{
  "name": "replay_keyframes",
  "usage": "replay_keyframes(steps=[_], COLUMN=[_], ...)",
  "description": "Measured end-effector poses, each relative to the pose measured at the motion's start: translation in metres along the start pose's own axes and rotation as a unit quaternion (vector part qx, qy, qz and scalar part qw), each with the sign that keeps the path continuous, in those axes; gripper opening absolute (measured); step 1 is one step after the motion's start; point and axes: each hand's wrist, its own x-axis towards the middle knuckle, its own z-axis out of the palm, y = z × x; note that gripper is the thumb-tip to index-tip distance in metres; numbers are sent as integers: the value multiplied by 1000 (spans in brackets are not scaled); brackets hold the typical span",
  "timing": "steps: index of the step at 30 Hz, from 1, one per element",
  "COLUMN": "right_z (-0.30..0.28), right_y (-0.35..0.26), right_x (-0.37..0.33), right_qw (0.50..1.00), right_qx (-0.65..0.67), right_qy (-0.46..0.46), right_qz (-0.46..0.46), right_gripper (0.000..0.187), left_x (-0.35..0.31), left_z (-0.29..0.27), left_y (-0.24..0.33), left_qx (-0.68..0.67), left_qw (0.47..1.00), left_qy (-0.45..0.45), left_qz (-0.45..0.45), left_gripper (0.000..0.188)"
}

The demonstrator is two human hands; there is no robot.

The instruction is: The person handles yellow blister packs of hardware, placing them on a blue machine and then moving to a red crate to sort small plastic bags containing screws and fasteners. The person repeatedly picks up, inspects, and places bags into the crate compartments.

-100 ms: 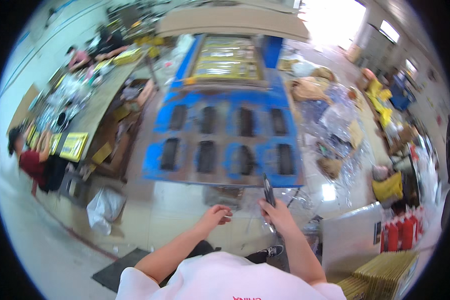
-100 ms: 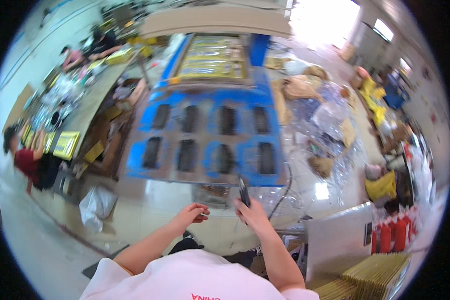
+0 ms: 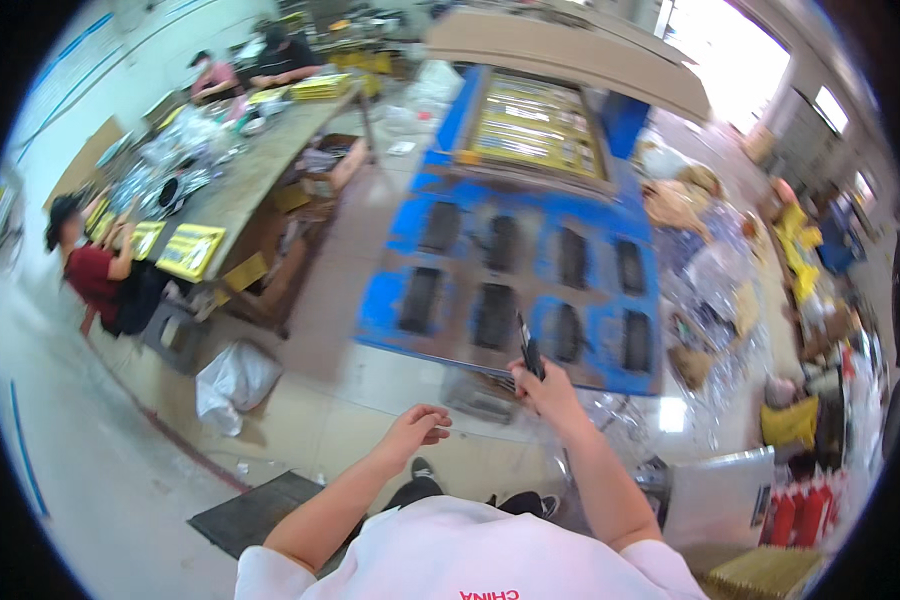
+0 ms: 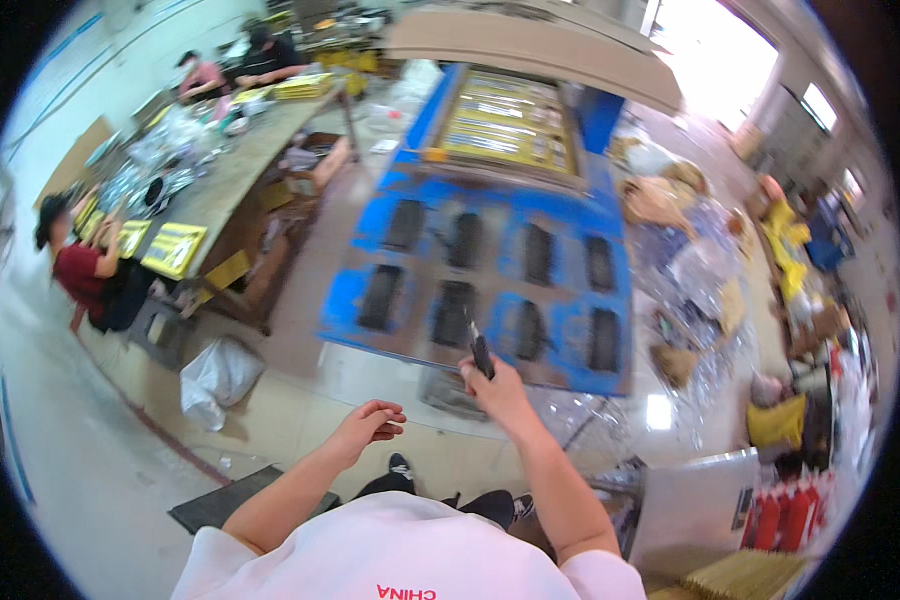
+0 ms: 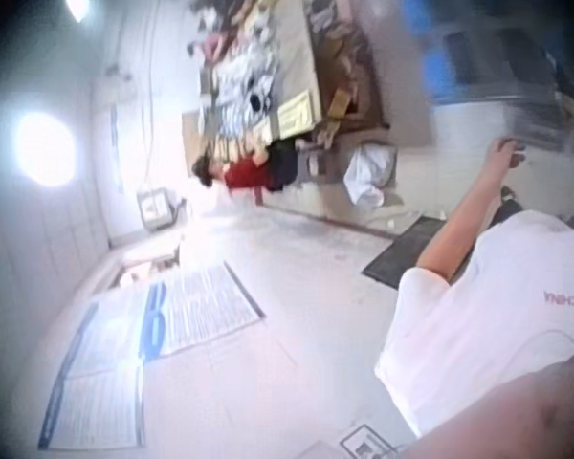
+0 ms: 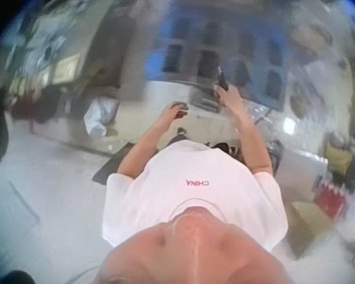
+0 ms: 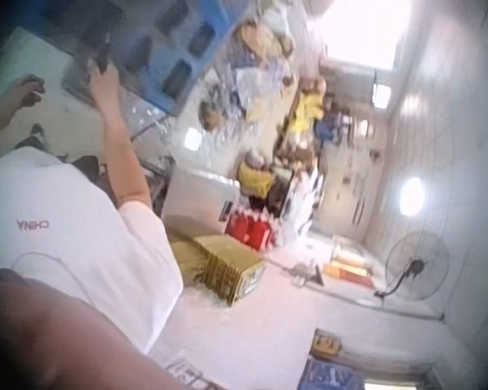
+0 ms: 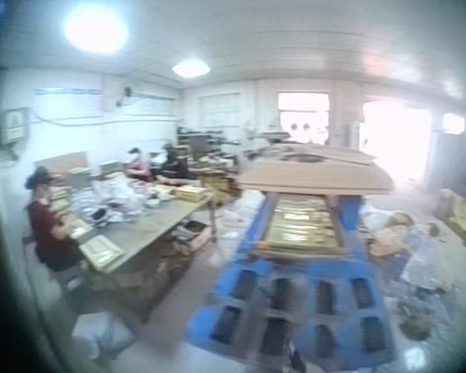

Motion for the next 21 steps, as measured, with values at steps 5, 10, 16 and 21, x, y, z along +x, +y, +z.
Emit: replay_keyframes(steps=[5,10,16,21], right_z=[116,151,166,197], right_y=[-65,-63,-34,-35], right_x=[122,233,310,322], right_qw=[999,993,948,924], right_qx=[13,51,152,-65], right_qy=[8,91,258,355], right_qz=[-37,-54,-103,-126], right_gripper=[20,17,21,22], left_x=[-70,-57,57,185], left_z=[-155,-221,-279,-308], left_y=[21,42,116,204], left_qx=[-139,-207,-156,-32], left_qw=[973,951,979,998], left_qy=[175,219,110,53], left_qz=[57,71,66,15], left_gripper=[28,27,25,25])
